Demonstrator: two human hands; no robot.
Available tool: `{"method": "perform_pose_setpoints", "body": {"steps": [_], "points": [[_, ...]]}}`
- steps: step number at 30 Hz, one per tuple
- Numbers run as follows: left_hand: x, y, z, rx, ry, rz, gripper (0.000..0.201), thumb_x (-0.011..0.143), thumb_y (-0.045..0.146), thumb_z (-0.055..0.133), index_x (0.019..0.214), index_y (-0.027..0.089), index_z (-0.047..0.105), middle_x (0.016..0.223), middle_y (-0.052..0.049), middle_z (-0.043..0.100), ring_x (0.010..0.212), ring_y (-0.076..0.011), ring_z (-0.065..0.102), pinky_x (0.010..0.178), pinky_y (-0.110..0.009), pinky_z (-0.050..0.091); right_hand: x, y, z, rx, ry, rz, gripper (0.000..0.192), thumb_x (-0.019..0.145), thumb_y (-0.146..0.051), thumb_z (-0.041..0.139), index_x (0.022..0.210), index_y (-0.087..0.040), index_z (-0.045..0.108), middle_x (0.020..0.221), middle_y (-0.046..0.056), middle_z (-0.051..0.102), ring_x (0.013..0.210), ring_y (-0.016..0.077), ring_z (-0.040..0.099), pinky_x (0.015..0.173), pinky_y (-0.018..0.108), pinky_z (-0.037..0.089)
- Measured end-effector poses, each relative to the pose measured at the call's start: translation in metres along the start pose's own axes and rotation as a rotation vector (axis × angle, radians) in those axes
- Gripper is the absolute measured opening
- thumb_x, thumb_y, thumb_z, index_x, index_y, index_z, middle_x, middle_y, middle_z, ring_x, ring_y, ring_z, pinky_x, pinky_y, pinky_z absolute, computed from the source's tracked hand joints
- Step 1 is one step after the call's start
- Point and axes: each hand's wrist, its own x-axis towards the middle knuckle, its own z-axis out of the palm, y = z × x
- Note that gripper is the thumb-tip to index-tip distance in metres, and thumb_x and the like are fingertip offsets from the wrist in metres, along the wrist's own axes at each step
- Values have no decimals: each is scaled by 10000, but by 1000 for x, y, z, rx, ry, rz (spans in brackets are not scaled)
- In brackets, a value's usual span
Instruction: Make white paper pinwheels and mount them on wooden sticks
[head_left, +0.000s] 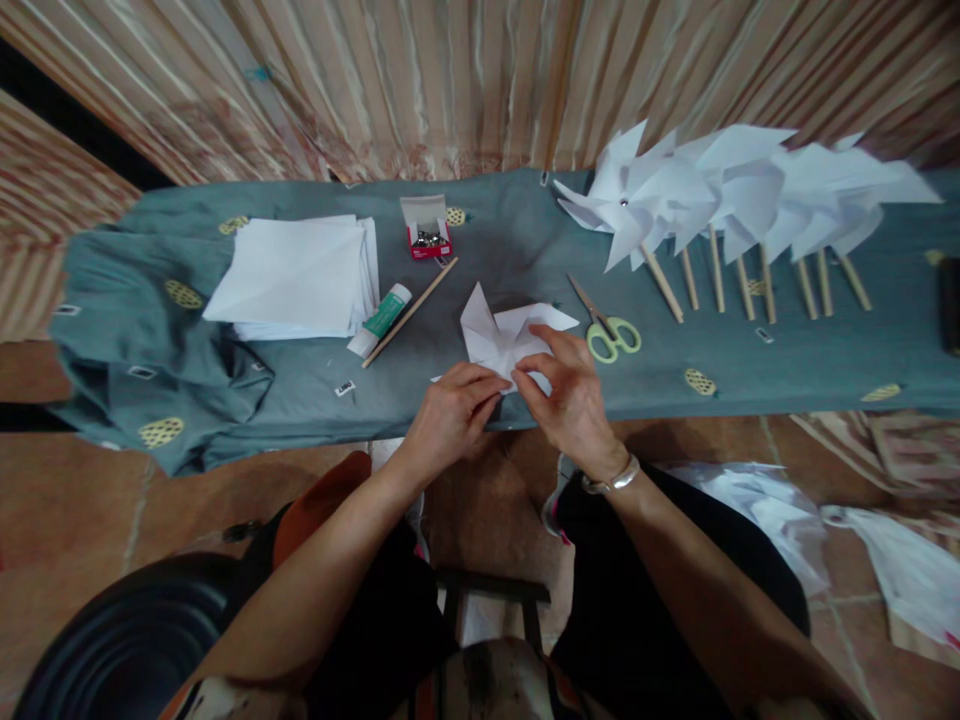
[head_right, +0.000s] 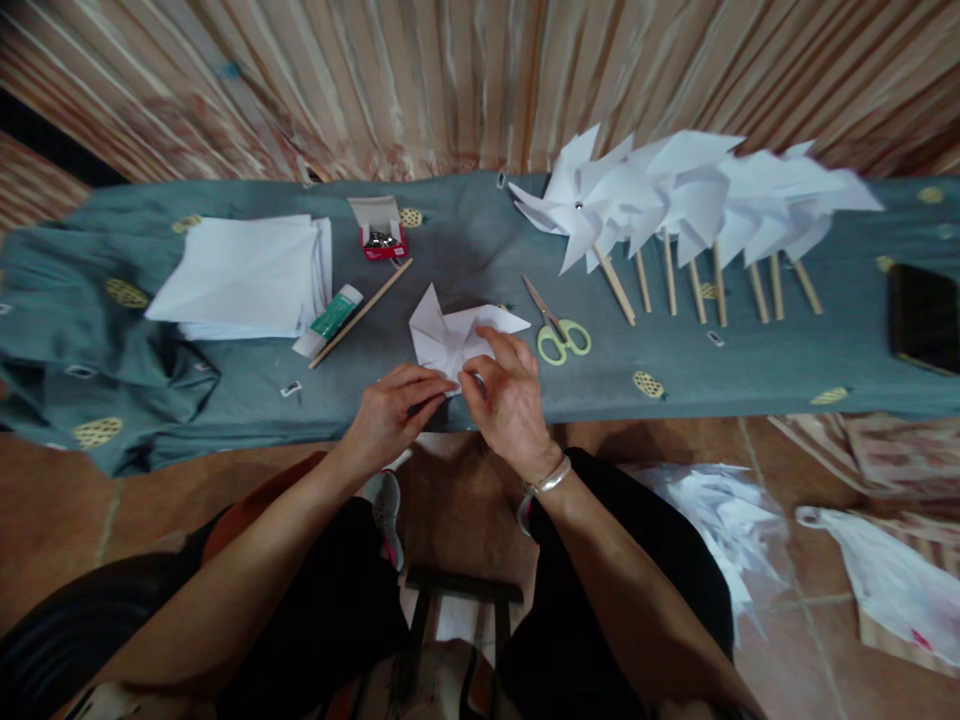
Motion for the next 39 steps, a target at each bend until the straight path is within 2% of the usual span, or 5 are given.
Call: {"method": "perform_pose_setpoints", "body": {"steps": [11,23,33,39], "points": [[1,1,0,16,-36,-77,224,918,173,522,1042,162,709,1001,-84,705,953,-188,650,878,-339,540,0,-2,-1,-6,-62,17,213,938,-291,508,862,-203,686,1365,99,564,1267,294,480,1056,476,408],[0,2,3,30,-12,-78,212,899,147,546,1033,168,709,979,-72,704,933,-181,659,860,-320,543,0,-2,1,-10,-74,23,228,945,-298,489,876,-206,686,1376,93,553,1275,295,463,1048,476,413],[3,4,-1,13,-40,-88,210,885,125,547,1011,163,710,969,-71,706,932,-183,665,864,-321,548,-1,-2,4,-100,-109,-15,280,963,-259,426,1088,-225,675,1422,88,509,1304,297,441,1071,493,394],[3,3,-1,-1,-56,-104,213,887,128,541,1011,168,710,983,-71,706,942,-182,665,879,-332,547,-1,-6,3,-176,-122,-42,295,943,-197,412,1114,-220,651,1450,108,476,1318,321,402,1041,528,395]]}}
